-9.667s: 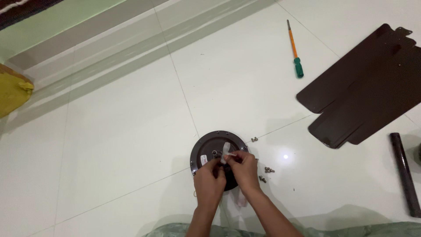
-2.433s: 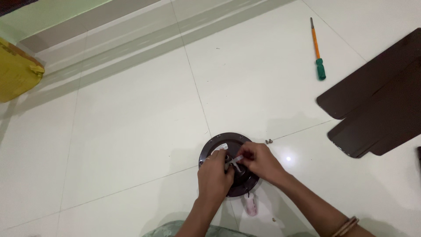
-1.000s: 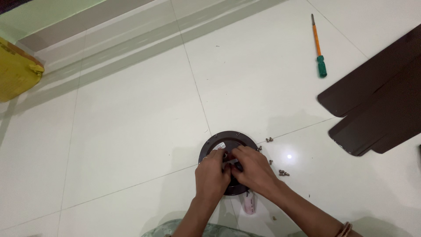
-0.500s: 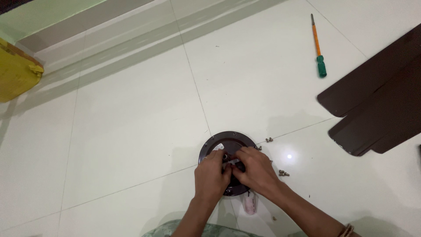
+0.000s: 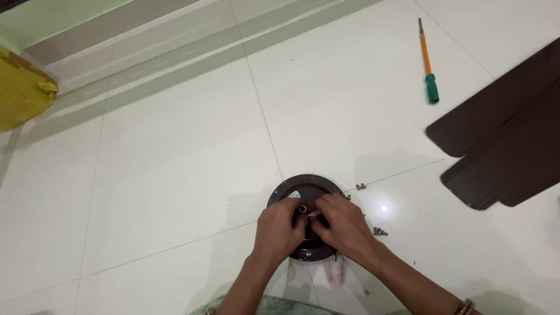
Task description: The person sits on the floor and assembles a ceiling fan motor housing. They insert a white plastic component into the motor, adjust it by hand, and then use a screwdriver to tighten a screw on the assembly.
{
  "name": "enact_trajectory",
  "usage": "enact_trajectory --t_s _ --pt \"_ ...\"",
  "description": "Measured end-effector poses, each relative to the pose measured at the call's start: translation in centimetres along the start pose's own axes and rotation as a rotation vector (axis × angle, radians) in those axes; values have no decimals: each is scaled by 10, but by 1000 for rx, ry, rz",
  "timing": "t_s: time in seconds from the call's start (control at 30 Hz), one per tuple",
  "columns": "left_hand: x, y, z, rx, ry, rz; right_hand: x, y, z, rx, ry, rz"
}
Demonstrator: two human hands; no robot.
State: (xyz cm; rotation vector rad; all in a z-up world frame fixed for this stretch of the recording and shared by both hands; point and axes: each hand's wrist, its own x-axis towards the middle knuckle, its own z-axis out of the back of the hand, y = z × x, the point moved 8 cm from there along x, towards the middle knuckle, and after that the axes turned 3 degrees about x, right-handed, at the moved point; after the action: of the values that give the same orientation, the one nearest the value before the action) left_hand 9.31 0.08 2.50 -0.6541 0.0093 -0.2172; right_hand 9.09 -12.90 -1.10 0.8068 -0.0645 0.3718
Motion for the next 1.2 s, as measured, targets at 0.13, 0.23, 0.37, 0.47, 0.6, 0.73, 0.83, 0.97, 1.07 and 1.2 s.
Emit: enact_trajectory --t_s 0.13,0.23,0.37,0.47,0.6,0.73,0.83,0.97,1.07,1.2 --pt "4 2 3 -22 31 35 -4 0 7 40 -55 93" --pt "5 3 2 -28 44 73 -3 2 7 27 -59 150" --pt "8 3 3 -34 40 46 -2 1 4 14 -16 175" --pt "11 8 1 -51 81 73 0 0 3 7 7 186" --pt "12 13 0 -74 107 93 4 -2 1 9 42 180" --pt "14 12 0 -37 134 61 8 -1 -1 13 98 195" --pt "16 10 -1 -59 149 45 11 3 -1 -2 131 244" --pt "16 10 1 -86 176 80 14 6 0 -27 162 263" --pt "16 7 3 -97 164 65 13 5 2 -27 151 231" --pt "12 9 1 -75 167 115 12 11 12 30 31 259"
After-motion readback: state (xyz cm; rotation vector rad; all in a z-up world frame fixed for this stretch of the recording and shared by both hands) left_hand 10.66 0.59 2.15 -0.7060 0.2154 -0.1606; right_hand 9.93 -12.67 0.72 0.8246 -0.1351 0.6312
